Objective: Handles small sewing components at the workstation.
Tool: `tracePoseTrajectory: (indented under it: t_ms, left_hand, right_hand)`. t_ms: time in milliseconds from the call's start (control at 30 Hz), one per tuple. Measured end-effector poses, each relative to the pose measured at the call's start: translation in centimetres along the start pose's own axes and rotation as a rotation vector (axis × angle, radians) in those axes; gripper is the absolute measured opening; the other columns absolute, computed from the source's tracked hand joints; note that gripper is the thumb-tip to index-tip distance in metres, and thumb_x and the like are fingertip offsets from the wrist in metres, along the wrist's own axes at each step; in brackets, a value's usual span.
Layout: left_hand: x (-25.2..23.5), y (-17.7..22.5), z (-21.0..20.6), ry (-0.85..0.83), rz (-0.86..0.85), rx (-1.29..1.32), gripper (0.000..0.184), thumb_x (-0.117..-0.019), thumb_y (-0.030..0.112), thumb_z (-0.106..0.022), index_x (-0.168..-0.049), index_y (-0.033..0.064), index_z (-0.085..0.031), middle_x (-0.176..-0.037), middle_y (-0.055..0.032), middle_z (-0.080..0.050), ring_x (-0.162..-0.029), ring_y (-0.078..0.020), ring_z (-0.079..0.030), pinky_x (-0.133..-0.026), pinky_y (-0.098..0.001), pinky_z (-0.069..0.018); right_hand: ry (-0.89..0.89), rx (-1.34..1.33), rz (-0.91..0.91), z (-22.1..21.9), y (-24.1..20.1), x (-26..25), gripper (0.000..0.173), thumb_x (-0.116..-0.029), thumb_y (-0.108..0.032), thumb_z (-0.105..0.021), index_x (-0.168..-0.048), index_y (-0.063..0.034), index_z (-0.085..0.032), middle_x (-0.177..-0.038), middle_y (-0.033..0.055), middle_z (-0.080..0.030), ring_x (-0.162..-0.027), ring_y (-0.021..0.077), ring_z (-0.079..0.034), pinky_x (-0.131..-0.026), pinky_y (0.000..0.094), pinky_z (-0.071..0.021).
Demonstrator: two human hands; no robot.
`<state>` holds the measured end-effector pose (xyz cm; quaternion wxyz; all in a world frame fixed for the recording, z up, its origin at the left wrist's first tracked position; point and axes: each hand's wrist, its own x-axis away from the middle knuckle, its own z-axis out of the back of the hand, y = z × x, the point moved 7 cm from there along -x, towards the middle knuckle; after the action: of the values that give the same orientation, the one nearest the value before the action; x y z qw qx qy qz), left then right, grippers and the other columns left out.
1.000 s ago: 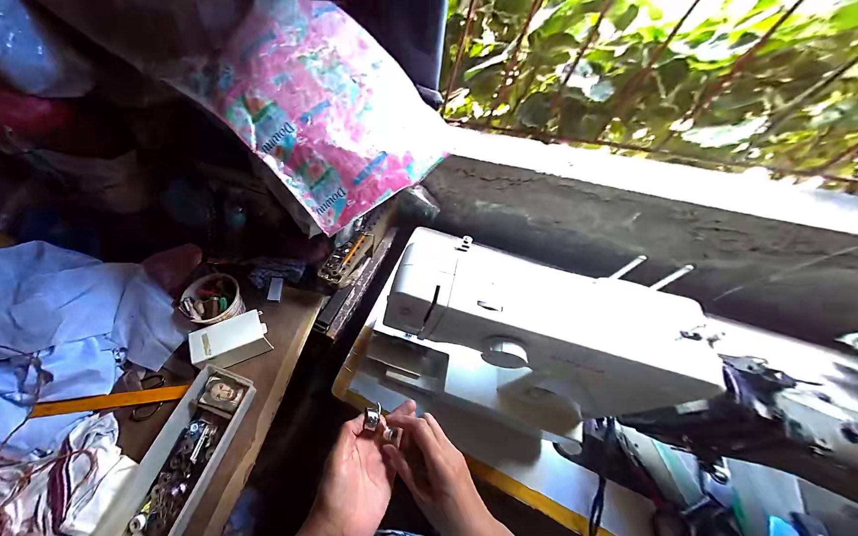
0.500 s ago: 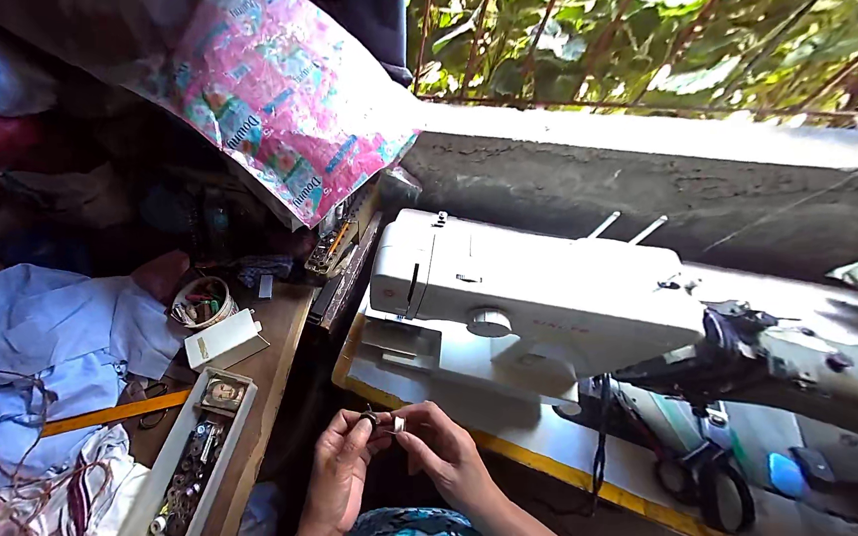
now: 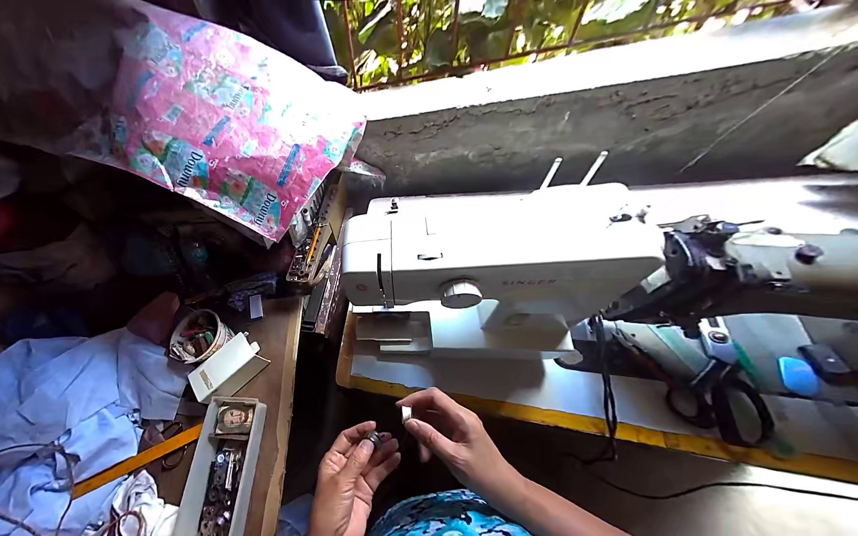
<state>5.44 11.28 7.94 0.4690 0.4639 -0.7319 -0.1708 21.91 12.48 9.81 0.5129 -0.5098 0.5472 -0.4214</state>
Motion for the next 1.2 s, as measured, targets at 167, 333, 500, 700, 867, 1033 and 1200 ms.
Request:
tracePoseTrajectory:
  t_ms: [167, 333, 500, 700, 867, 1033, 1200]
  left_hand:
    - [0.3, -0.5, 1.2, 0.094, -0.008, -0.023, 0.018, -0.1002, -0.01, -0.046, -0.108, -0.0043, -0.061, -0.093, -0.0132, -0.074, -0.082, -0.0201, -0.075, -0.078, -0.0316, -0.0627]
    - [0.2, -0.5, 1.5, 0.099, -0.051, 0.0, 0.028, -0.1063, -0.002, -0.035, -0.129, -0.002, -0.052, -0.099, -0.0137, -0.073, -0.086, -0.0222, -0.075, -0.081, -0.0337, -0.0626]
    - [-0.6, -0.7, 2.2, 0.185, -0.029, 0.087, 0.02, -0.1072, 0.001, -0.041, -0.112, 0.001, -0.06, -0.097, -0.0108, -0.075, -0.081, -0.0148, -0.074, -0.073, -0.0233, -0.0595]
    - [-0.5, 0.1, 1.4, 0.21, -0.082, 0.056, 0.014, -0.105, -0.006, -0.041, -0.107, -0.003, -0.055, -0.092, -0.0125, -0.074, -0.083, -0.0219, -0.076, -0.08, -0.0329, -0.0638]
    - [-1.0, 0.0, 1.1, 0.225, -0.097, 0.058, 0.027, -0.1093, 0.002, -0.033, -0.117, -0.0083, -0.057, -0.099, -0.0136, -0.073, -0.088, -0.0216, -0.075, -0.085, -0.0336, -0.0621]
    - [-0.8, 0.0, -0.2, 0.131, -0.141, -0.062, 0.033, -0.1089, 0.001, -0.03, -0.12, -0.0122, -0.058, -0.107, -0.013, -0.072, -0.093, -0.0169, -0.073, -0.088, -0.0296, -0.0598]
    - [-0.3, -0.6, -1.8, 0.076, -0.174, -0.214, 0.032, -0.1078, -0.001, -0.034, -0.124, -0.0142, -0.058, -0.112, -0.0131, -0.071, -0.094, -0.0118, -0.071, -0.087, -0.0256, -0.0584]
  right_hand:
    - [0.012, -0.245, -0.078, 0.3, 0.2, -0.3, 0.016, -0.1025, -0.014, -0.057, -0.115, -0.0045, -0.062, -0.096, -0.0009, -0.069, -0.066, 0.0041, -0.064, -0.063, 0.022, -0.058]
    - [-0.058, -0.516, -0.202, -0.3, 0.5, -0.2, 0.016, -0.103, -0.013, -0.055, -0.118, -0.0077, -0.056, -0.096, 0.006, -0.073, -0.064, 0.0109, -0.069, -0.057, 0.0249, -0.0591]
    - [0.012, -0.436, -0.255, 0.1, 1.1, -0.1, 0.017, -0.0979, -0.008, -0.058, -0.114, -0.0081, -0.06, -0.074, -0.0047, -0.062, -0.059, 0.0051, -0.062, -0.057, 0.0222, -0.0566]
    - [0.005, -0.159, -0.26, 0.5, 1.5, 0.5, 0.018, -0.0954, -0.008, -0.064, -0.113, -0.0068, -0.06, -0.066, -0.0098, -0.053, -0.05, 0.0001, -0.052, -0.05, 0.0176, -0.0492]
    - [-0.156, 0.111, -0.202, -0.5, 1.1, 0.4, 0.024, -0.0975, -0.016, -0.064, -0.117, -0.0028, -0.062, -0.069, -0.0054, -0.051, -0.053, -0.0013, -0.048, -0.051, 0.0148, -0.045]
    - [-0.298, 0.463, 0.003, -1.7, 0.4, 0.4, 0.028, -0.099, -0.015, -0.062, -0.121, 0.0024, -0.062, -0.072, 0.0126, -0.061, -0.058, 0.0172, -0.056, -0.059, 0.0301, -0.0487]
    - [-0.328, 0.614, 0.039, -2.4, -0.1, 0.1, 0.023, -0.1004, -0.013, -0.058, -0.117, 0.0016, -0.06, -0.08, 0.0174, -0.068, -0.073, 0.0326, -0.069, -0.07, 0.0482, -0.0564]
